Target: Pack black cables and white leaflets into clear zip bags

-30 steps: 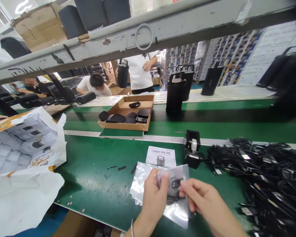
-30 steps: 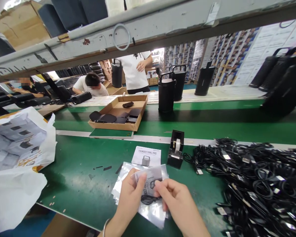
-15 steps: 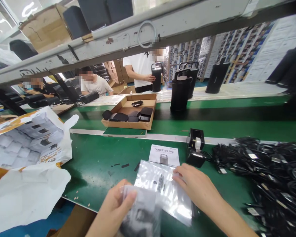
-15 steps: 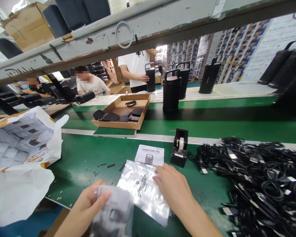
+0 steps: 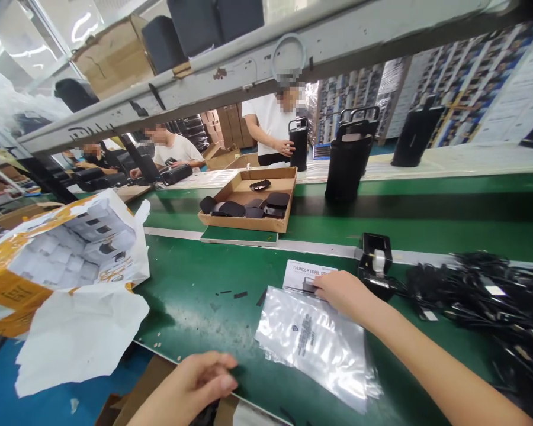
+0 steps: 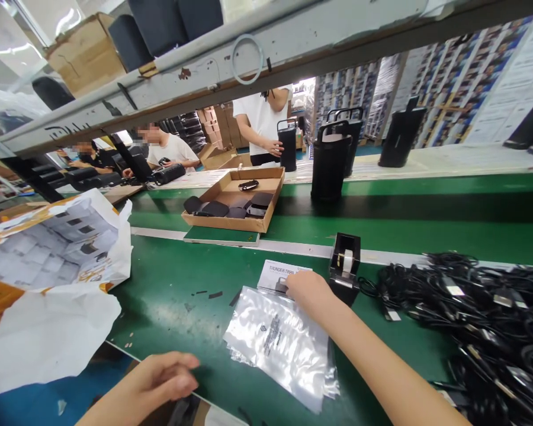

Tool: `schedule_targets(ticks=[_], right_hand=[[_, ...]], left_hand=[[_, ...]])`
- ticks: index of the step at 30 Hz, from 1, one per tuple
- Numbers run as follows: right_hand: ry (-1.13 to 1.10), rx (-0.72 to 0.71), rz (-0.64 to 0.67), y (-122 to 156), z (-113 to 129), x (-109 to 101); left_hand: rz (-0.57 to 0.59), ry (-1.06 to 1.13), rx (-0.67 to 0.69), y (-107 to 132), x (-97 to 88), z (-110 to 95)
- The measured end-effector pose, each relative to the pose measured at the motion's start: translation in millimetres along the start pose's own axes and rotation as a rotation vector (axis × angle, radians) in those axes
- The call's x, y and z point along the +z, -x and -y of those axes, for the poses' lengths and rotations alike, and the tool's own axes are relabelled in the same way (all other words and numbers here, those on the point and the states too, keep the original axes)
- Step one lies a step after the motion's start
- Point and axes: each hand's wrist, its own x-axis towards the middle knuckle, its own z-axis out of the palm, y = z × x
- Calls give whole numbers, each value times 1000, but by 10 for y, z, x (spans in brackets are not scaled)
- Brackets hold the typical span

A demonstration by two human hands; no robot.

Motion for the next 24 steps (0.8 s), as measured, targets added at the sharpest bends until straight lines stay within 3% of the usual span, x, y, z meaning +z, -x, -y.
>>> schedule_targets(ticks=[2, 7, 13, 16, 19, 22, 24], right_hand=[[-24, 5, -5, 29, -9, -28], [-106, 21, -101, 82, -30, 3], [-275, -51, -279, 268, 31, 45], [-353, -55, -392, 500, 76, 182], [-715, 174, -546, 742, 45, 368], [-1284, 266, -367, 975, -81, 509], [-1415, 303, -285, 1148, -211, 590]], left_hand=[[115, 175, 49, -199, 230, -258], [176, 564, 41, -652, 704, -675], [178, 860, -66, -997, 867, -823], [132, 830, 20, -1013, 876, -822], [162, 722, 81, -937, 930, -811], [164, 543, 154, -881, 1041, -818], [65, 459, 207, -873, 1138, -821]])
